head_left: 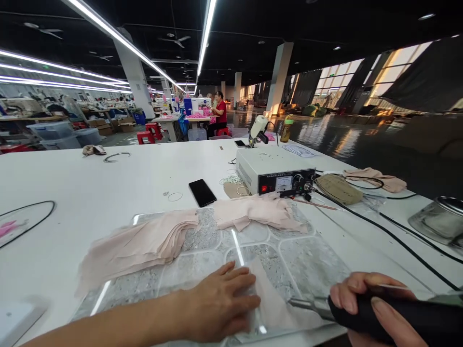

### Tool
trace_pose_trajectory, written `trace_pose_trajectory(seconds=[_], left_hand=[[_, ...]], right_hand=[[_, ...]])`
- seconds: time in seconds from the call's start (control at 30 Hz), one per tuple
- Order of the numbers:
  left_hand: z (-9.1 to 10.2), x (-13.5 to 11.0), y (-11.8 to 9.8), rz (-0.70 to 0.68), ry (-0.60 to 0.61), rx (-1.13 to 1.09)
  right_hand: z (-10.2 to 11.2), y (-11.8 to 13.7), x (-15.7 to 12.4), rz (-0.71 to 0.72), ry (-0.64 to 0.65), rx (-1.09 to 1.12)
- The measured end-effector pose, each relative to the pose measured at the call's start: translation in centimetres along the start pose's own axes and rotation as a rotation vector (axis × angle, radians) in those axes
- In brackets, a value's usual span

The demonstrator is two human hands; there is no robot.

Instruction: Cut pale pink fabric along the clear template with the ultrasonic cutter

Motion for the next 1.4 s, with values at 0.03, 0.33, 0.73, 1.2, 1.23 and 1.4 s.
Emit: trace_pose_trajectory(seconds=[0.03,0.33,0.73,1.2,1.23,1.4], left_hand=[[0.1,0.0,-0.1,-0.035,0.023,-0.009],[0.8,0.5,0.6,-0.058,0.017,0.055],[-0.6,1.0,1.6,-0.083,-0.042,0.155],[-0.9,0.7,1.6,-0.060,-0.002,0.161],[-0.8,0.7,1.5,-0.056,0.002,0.151],[-0.5,0.7,1.3,-0.018,0.071,0.089]], right_hand=[[-0.7,0.3,0.3,0.009,-0.046,0.022],[-2.0,-0.2,2.0,-0.052,-0.037,0.236],[-1.5,-0.7,1.2,-0.069,-0.041,0.265],[-2.4,-1.3,2.5,-0.072,-0.165,0.302],[-2.5,-1.5,2.7,-0.064,-0.170,0.300],[-2.9,-2.3,3.3,-0.067,-0.166,0.280]])
Point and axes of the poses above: each hand's wrist, its own x-axis towards the middle knuckle, its own z-axis out of the back of the hand, y = z × x, the point moved 1 cm from there along x, towards the middle knuckle, and after that the axes turned 7 degrees about y, right-handed, at the moved point
